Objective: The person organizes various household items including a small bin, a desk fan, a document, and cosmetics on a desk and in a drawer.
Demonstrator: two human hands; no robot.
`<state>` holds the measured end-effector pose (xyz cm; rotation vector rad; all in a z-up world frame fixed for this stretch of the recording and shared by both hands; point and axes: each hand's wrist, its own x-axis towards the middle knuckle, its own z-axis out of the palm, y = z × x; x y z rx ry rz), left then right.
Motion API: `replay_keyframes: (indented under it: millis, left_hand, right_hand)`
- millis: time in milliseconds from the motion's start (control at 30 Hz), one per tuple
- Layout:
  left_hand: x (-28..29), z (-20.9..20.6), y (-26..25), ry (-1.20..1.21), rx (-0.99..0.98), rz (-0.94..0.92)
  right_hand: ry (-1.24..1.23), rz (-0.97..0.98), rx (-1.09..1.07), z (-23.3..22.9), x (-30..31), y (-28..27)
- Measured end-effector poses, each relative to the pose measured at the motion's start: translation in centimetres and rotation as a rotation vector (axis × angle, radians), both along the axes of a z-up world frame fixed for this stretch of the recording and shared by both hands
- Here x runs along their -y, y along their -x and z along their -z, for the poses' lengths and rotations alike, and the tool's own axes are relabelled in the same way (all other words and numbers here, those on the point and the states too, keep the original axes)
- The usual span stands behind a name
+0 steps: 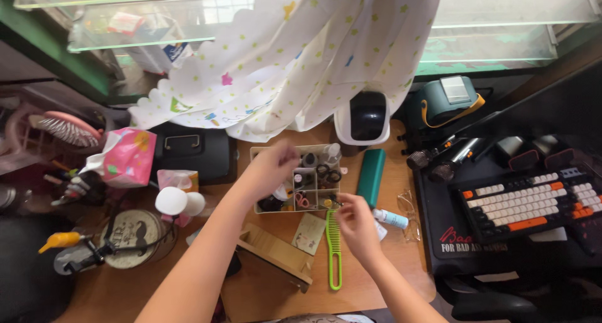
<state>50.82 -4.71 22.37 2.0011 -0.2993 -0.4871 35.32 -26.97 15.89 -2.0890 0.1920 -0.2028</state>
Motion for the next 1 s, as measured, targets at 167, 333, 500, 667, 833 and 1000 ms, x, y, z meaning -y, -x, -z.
replay_keyframes:
  millis: [167, 333, 500, 667, 833, 1000]
  left_hand:
    - [-2.0, -1.0, 5.8, 0.095, -0.142, 0.123]
    - [-4.6, 0.8, 6.3, 0.103, -0.243, 0.002]
    - [-6.9, 5.1, 2.7, -0.064, 0.116, -0.140]
    - [-7.6, 8.8, 0.0, -0.133, -0.040, -0.112]
    - [-6.4, 11.6, -0.9, 0.011, -0.230, -0.043]
    - [-5.9, 14.5, -0.5, -0.428, 0.208, 0.152]
  right_hand:
    - [-0.313, -0.304, -0.307, -1.0, -5.5, -1.7]
    - [-0.226, -0.367, -0.273, 2.5, -9.7, -5.1]
    - [-0.281, -0.351, -0.139, 6.2, -11.1, -7.0]
    - [0.046, -0.433, -0.344, 7.6, -9.9, -4.2]
    - [0.274, -0.537, -0.233, 8.5, -9.6, -4.4]
    - [0.533, -0.571, -0.507, 10.7, -11.4, -6.8]
